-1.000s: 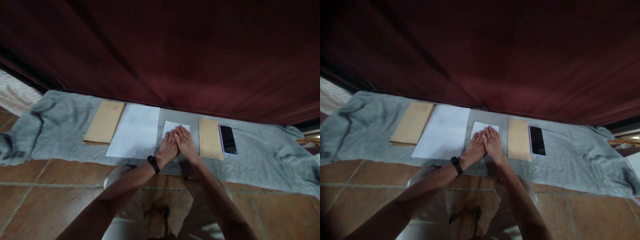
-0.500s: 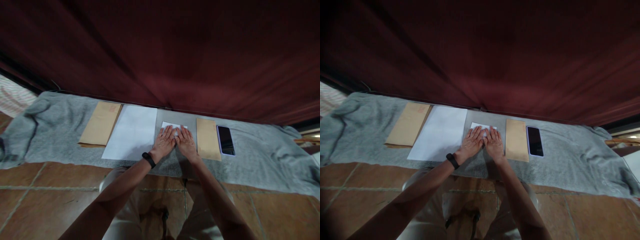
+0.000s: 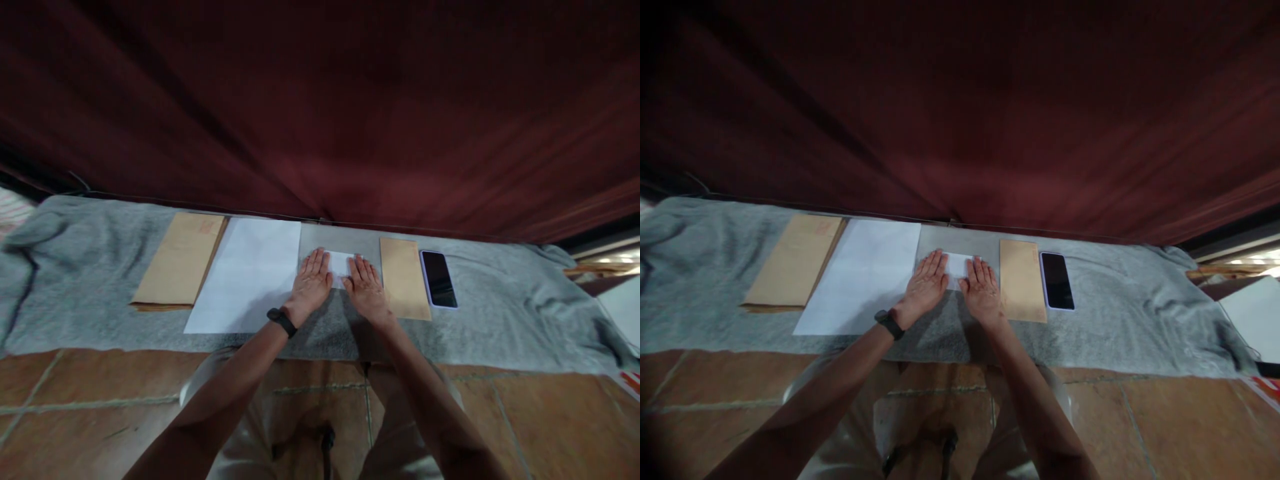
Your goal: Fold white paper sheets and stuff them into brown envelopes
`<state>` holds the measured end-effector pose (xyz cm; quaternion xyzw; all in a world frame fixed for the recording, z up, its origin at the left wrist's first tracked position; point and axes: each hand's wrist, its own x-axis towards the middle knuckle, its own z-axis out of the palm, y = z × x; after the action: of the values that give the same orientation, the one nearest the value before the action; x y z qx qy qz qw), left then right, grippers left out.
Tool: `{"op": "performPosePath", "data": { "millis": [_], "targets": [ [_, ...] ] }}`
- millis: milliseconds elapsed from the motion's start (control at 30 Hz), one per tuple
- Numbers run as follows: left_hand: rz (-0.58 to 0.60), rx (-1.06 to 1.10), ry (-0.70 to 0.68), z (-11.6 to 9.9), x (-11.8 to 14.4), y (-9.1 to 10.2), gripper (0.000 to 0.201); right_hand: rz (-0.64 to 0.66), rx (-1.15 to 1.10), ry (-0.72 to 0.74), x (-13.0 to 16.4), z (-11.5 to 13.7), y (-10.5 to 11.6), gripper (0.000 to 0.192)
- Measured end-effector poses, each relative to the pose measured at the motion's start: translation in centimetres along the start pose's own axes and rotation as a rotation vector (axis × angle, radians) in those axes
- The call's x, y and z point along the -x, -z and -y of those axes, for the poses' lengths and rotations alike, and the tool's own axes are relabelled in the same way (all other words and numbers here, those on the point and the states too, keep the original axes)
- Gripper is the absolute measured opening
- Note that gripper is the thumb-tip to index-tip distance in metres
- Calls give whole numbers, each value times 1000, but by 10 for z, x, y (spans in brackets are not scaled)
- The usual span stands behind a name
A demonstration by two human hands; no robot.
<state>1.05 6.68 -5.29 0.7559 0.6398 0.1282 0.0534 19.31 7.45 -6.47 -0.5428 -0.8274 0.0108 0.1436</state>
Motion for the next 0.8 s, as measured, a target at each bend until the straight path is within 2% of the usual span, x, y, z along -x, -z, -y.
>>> {"op": "performPosePath", "data": {
  "millis": [600, 800],
  "targets": [
    [-53, 63, 124, -5, -2, -2, 58, -13, -49, -103, 5, -7, 3, 53],
    [-82, 148, 111, 5, -10, 3, 53, -20, -125, -1, 4, 1, 9, 56]
  ]
}}
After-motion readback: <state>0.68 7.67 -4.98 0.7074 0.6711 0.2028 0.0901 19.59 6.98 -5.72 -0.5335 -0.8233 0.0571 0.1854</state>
